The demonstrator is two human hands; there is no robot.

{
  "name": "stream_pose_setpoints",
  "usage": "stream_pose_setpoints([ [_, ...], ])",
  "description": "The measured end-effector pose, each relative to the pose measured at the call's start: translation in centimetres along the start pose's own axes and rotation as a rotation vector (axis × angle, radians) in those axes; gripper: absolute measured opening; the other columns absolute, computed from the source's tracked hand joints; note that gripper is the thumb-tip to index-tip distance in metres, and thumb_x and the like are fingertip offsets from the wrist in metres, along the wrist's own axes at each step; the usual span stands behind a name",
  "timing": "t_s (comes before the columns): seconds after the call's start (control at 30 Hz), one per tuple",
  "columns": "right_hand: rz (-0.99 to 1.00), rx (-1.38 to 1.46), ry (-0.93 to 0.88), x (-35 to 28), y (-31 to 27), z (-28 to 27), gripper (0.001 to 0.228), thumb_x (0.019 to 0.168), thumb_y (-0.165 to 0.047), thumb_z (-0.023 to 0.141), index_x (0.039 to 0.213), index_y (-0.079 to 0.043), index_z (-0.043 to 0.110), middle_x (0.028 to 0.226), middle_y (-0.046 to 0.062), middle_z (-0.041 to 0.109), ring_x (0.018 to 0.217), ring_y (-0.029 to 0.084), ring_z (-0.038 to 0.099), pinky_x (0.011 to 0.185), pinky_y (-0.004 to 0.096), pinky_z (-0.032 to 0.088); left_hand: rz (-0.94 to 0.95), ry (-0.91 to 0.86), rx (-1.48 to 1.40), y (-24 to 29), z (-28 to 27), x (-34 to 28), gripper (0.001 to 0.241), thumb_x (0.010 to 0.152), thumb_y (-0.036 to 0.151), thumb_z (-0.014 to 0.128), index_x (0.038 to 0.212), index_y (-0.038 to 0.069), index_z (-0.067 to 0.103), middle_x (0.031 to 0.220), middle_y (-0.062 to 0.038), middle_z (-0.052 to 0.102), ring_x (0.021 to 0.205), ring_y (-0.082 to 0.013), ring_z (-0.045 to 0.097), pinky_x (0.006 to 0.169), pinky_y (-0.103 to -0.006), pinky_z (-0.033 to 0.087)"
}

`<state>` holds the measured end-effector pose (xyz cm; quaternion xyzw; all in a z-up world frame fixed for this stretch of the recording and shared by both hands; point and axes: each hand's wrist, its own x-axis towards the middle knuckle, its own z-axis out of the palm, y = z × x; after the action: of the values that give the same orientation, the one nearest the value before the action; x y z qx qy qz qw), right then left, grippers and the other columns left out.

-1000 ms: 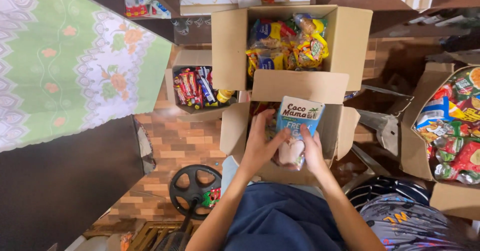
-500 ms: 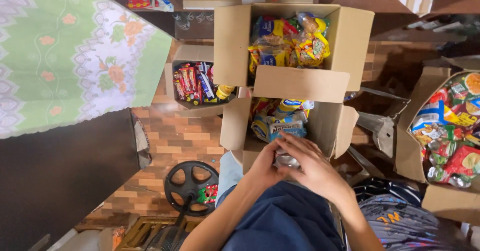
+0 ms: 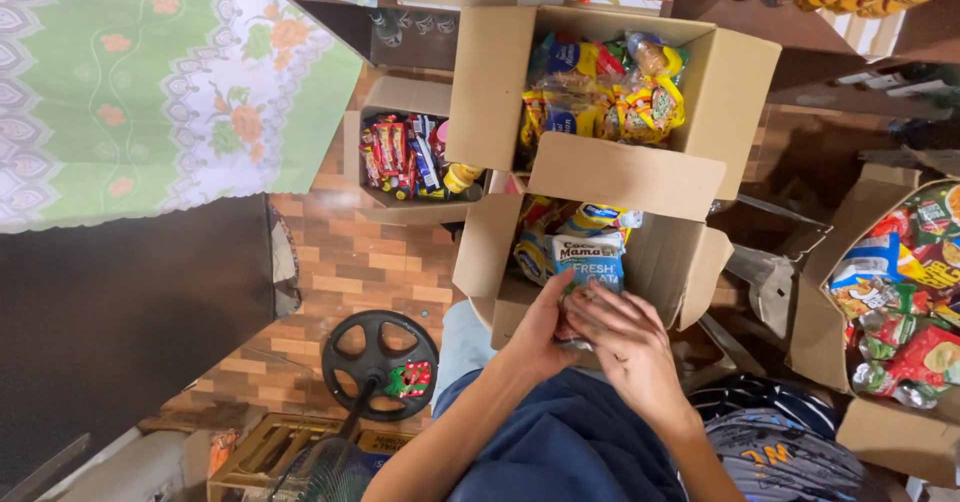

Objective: The person is stocking wooden shelves with various food pouches and snack packs from cardboard boxes.

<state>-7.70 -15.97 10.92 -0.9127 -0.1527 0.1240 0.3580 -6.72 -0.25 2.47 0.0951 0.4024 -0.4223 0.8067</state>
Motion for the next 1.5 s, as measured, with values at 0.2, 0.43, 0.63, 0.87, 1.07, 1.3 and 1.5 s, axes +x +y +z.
stream_pose_setpoints([
  [0.2, -0.017, 0.290, 0.194, 0.8, -1.4, -1.3, 0.063, 0.069, -0.021, 0.078, 0.131, -0.011, 0.064, 0.156, 0.015, 0.044, 0.149, 0.038, 0.036, 0.119, 0.045, 0.029, 0.179, 0.062, 0.314, 0.9, 3.9, -2.7, 0.022, 0.101, 0.037, 0.061, 0.111, 0.018, 0.064, 0.091, -0.002, 0.071, 0.077, -0.0152, 0.068, 0.062, -0.0318, 0.055],
  [0.43, 0.714, 1.138, 0.153, -2.7, 5.3, 3.5, 0.063, 0.082, -0.010, 0.075, 0.139, -0.006, 0.048, 0.128, 0.011, 0.061, 0.114, 0.023, 0.060, 0.094, 0.038, 0.052, 0.448, -0.053, 0.528, -0.1, 4.7, -2.7, 0.038, 0.097, 0.021, 0.067, 0.132, 0.010, 0.059, 0.112, -0.005, 0.071, 0.094, -0.0102, 0.069, 0.079, -0.0281, 0.059],
  [0.63, 0.645, 1.054, -0.146, -1.9, 2.9, 1.4, 0.036, 0.083, -0.002, 0.079, 0.116, 0.001, 0.066, 0.099, 0.005, 0.074, 0.088, 0.014, 0.069, 0.077, 0.032, 0.058, 0.630, -0.037, 0.768, 2.0, 5.4, -3.1, 0.029, 0.094, 0.016, 0.076, 0.116, -0.002, 0.070, 0.102, -0.006, 0.076, 0.086, -0.0096, 0.067, 0.075, -0.0268, 0.056],
  [0.87, 0.624, 1.078, -0.238, -0.7, 1.3, 1.3, 0.047, 0.076, 0.001, 0.078, 0.119, -0.006, 0.060, 0.098, 0.003, 0.073, 0.087, 0.013, 0.070, 0.076, 0.030, 0.059, 0.684, 0.034, 0.610, 2.4, 6.7, -3.8, 0.025, 0.094, 0.018, 0.075, 0.109, -0.002, 0.075, 0.095, -0.005, 0.077, 0.080, -0.0085, 0.069, 0.071, -0.0256, 0.057],
  [1.07, 0.710, 1.262, -0.251, -0.2, -0.9, 0.9, 0.039, 0.078, 0.003, 0.076, 0.113, -0.002, 0.061, 0.093, 0.010, 0.074, 0.079, 0.020, 0.076, 0.071, 0.036, 0.062, 0.646, 0.024, 0.545, 3.4, 7.1, -4.6, 0.024, 0.096, 0.018, 0.074, 0.108, -0.002, 0.074, 0.092, -0.006, 0.076, 0.076, -0.0100, 0.070, 0.066, -0.0273, 0.057],
  [1.3, 0.635, 1.219, -0.142, -1.8, -0.5, 3.6, 0.031, 0.085, -0.003, 0.076, 0.113, 0.000, 0.065, 0.097, 0.006, 0.075, 0.086, 0.014, 0.072, 0.077, 0.031, 0.060, 0.484, 0.052, 0.445, 4.2, 6.2, -3.8, 0.027, 0.097, 0.024, 0.070, 0.107, -0.001, 0.072, 0.090, -0.008, 0.076, 0.074, -0.0134, 0.072, 0.063, -0.0302, 0.059],
  [1.5, 0.628, 1.221, -0.059, -1.3, -1.7, 3.7, 0.029, 0.082, 0.002, 0.077, 0.109, 0.002, 0.067, 0.095, 0.007, 0.077, 0.084, 0.015, 0.073, 0.076, 0.032, 0.061, 0.436, 0.053, 0.417, 4.5, 6.1, -4.0, 0.026, 0.098, 0.024, 0.071, 0.105, -0.001, 0.072, 0.089, -0.008, 0.075, 0.072, -0.0136, 0.071, 0.061, -0.0305, 0.059],
])
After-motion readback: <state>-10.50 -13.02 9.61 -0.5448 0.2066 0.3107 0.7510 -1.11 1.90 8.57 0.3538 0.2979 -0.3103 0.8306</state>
